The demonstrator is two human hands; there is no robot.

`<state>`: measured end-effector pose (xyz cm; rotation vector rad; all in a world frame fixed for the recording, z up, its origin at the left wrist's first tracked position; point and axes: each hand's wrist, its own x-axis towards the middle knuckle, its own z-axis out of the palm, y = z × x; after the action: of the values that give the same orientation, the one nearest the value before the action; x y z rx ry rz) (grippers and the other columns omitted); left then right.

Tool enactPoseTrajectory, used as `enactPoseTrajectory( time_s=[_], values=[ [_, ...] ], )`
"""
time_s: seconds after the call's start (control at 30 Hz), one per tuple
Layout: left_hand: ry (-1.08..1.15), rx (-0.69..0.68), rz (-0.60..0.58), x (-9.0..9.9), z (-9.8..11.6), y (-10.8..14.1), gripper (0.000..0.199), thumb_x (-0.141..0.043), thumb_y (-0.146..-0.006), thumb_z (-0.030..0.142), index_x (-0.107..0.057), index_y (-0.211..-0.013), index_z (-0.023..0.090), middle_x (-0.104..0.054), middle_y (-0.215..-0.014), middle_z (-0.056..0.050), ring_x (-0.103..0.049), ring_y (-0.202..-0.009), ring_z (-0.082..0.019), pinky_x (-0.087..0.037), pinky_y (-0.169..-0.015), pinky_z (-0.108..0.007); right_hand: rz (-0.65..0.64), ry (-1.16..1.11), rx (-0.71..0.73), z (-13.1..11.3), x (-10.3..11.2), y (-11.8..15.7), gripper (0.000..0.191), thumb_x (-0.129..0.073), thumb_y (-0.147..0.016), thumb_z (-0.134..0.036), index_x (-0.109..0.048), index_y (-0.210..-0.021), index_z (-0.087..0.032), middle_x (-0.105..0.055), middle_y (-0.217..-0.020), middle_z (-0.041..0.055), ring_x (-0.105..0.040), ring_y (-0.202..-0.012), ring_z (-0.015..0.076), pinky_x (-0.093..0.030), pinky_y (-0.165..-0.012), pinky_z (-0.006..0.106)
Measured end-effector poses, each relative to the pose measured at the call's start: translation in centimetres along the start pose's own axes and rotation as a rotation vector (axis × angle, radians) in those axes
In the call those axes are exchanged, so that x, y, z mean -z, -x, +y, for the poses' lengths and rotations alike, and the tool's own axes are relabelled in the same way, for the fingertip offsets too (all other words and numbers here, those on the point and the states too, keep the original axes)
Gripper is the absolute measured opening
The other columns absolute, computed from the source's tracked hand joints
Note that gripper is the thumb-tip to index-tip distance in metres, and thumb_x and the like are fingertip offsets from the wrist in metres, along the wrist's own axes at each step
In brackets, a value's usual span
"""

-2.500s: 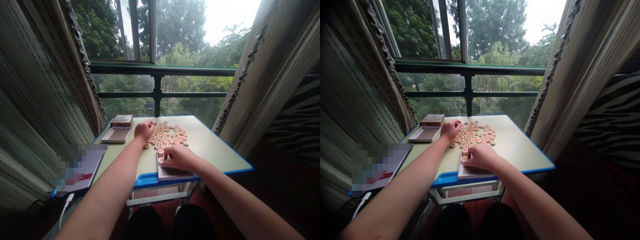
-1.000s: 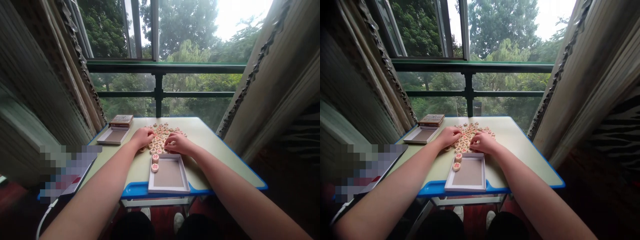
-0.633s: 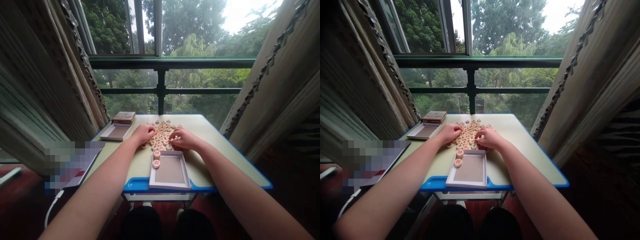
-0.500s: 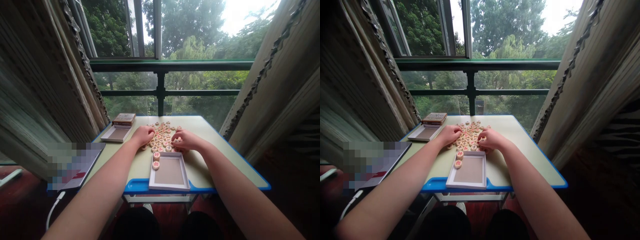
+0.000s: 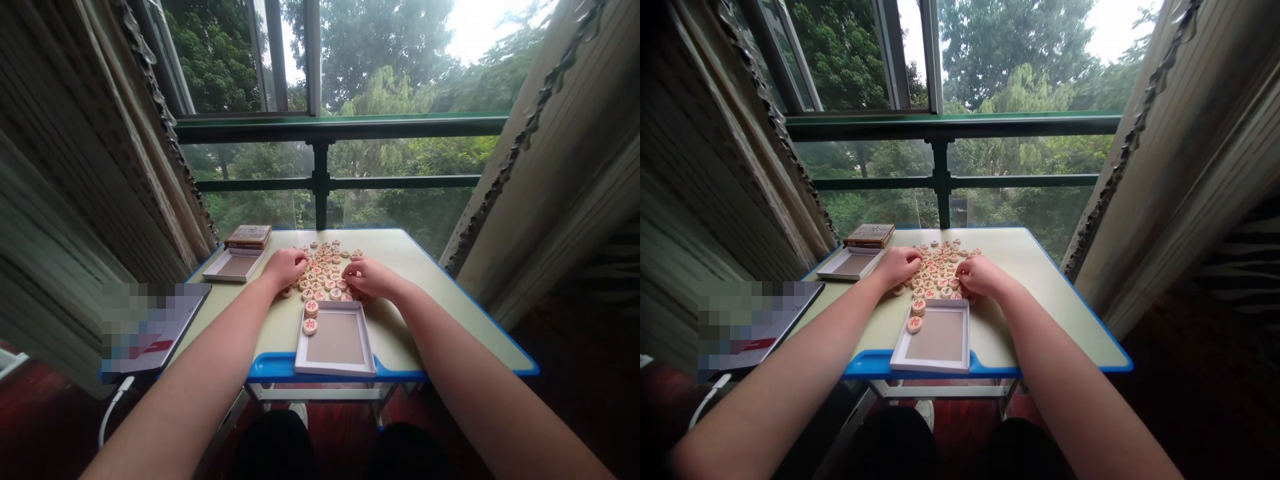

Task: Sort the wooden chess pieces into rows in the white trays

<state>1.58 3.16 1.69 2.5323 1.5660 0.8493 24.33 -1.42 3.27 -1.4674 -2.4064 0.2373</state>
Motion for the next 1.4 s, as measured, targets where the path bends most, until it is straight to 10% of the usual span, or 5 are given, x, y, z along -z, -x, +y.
enactPoseTrajectory(
  time_s=[0.7, 1.4],
  values=[
    [0.189, -0.253, -0.248, 0.0, 3.3, 0.4, 0.022, -0.062, -0.071, 0.042, -0.074, -0.073, 0.023, -0.063, -0.089, -0.005, -0.053, -0.093, -0.022, -0.041, -0.089, -0.037, 0.082, 0.016, -0.078, 0.3, -0.5, -0.2, 0.018, -0.057, -0.078, -0.03, -0.071, -0.077, -0.019, -0.063, -0.081, 0.0051, -0.056, -0.072, 0.0139, -0.041, -0.065, 0.022],
    [0.111, -0.255, -0.227, -0.4, 3.5, 0.4, 0.023, -0.064, -0.069, 0.039, -0.071, -0.081, 0.021, -0.062, -0.086, -0.006, -0.053, -0.092, -0.023, -0.041, -0.091, -0.039, 0.021, -0.02, -0.084, 0.7, 0.2, -0.1, 0.017, -0.058, -0.073, -0.028, -0.071, -0.079, -0.019, -0.066, -0.077, 0.0039, -0.056, -0.071, 0.0145, -0.04, -0.063, 0.022]
  ],
)
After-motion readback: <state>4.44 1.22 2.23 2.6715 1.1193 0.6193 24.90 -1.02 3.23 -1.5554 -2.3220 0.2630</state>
